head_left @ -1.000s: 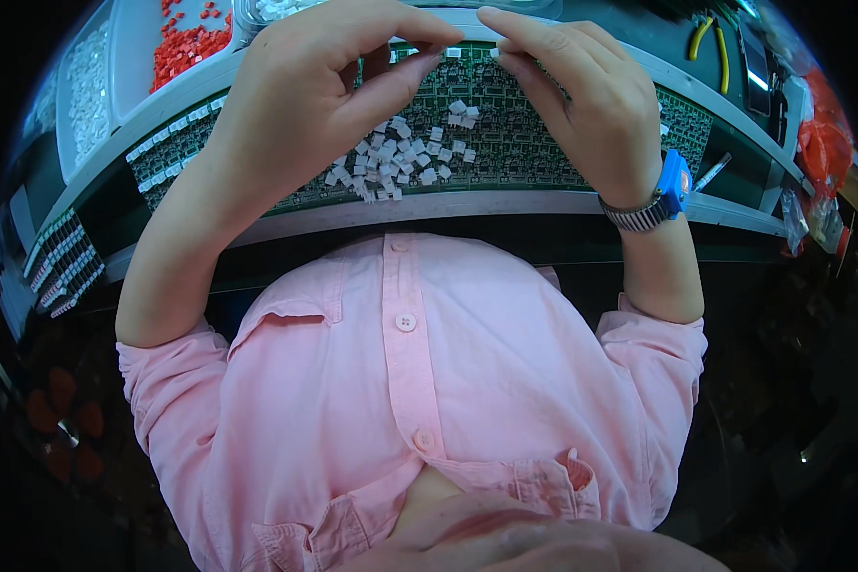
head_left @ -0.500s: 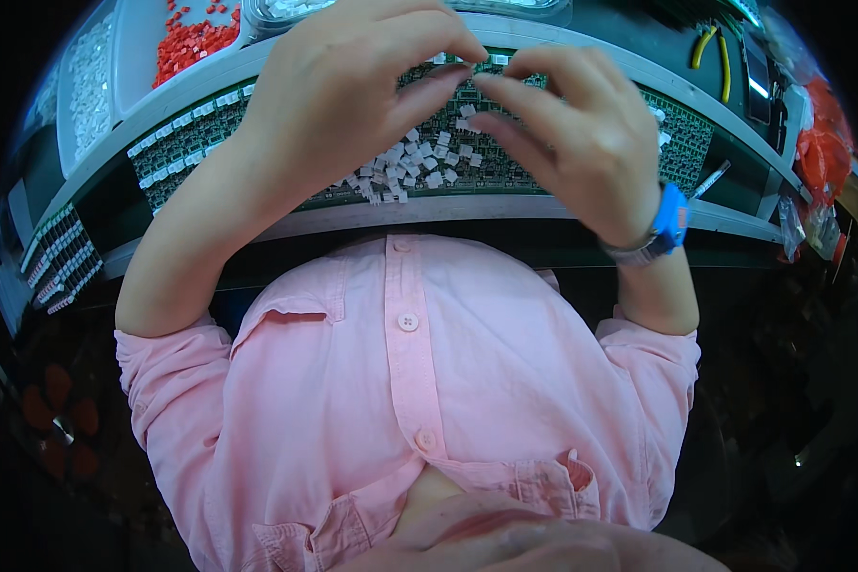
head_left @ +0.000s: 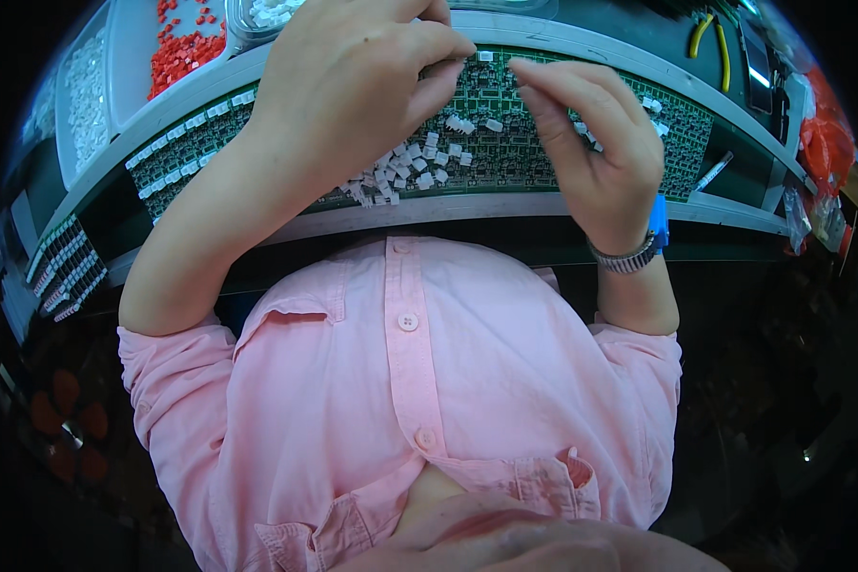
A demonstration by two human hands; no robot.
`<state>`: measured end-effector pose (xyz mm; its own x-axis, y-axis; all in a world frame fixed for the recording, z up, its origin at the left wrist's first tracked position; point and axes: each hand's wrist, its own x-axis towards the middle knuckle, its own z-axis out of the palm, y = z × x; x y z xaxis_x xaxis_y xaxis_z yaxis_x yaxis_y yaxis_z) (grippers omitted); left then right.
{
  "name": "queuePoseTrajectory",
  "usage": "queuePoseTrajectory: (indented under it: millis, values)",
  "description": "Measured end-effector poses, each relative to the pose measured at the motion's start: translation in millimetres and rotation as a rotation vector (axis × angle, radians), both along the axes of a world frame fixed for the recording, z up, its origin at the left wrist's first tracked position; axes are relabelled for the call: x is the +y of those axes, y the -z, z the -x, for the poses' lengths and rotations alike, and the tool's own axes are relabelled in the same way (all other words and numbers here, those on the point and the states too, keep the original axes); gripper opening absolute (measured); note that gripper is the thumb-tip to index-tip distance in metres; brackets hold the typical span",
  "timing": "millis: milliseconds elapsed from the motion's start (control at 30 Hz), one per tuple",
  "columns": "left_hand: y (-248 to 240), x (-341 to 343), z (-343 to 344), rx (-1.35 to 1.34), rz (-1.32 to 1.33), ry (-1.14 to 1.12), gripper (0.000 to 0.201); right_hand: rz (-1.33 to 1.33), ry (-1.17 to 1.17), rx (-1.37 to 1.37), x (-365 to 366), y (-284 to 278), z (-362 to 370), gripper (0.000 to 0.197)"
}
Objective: The person places a circuit board onto the table, retrieves small components from a container, and inserts them onto the circuit board by hand.
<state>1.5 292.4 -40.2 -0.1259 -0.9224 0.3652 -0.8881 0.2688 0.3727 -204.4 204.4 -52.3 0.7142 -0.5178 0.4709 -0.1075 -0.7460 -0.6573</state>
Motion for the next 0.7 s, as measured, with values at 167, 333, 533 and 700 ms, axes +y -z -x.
queuePoseTrajectory:
  millis: [167, 333, 533, 700]
  values:
    - [-15.2, 11.3, 1.2, 0.194, -0.057, 0.153, 0.022, 0.029, -0.016, 0.066, -13.3, -1.7, 6.8, 0.024]
    - [-3.5, 21.7, -1.1, 0.004, -0.103, 0.225, 0.019, 0.206, -0.033, 0.153, -24.9, -3.7, -1.7, 0.025]
    - [-5.3, 32.0, 0.7, 0.321, -0.183, 0.121, 0.017, 0.322, -0.080, 0.118, -28.5, -8.5, -9.9, 0.032]
    - [-8.2, 31.4, -6.5, 0.434, -0.193, 0.152, 0.018, 0.541, -0.132, 0.270, -34.3, -14.9, -7.3, 0.029]
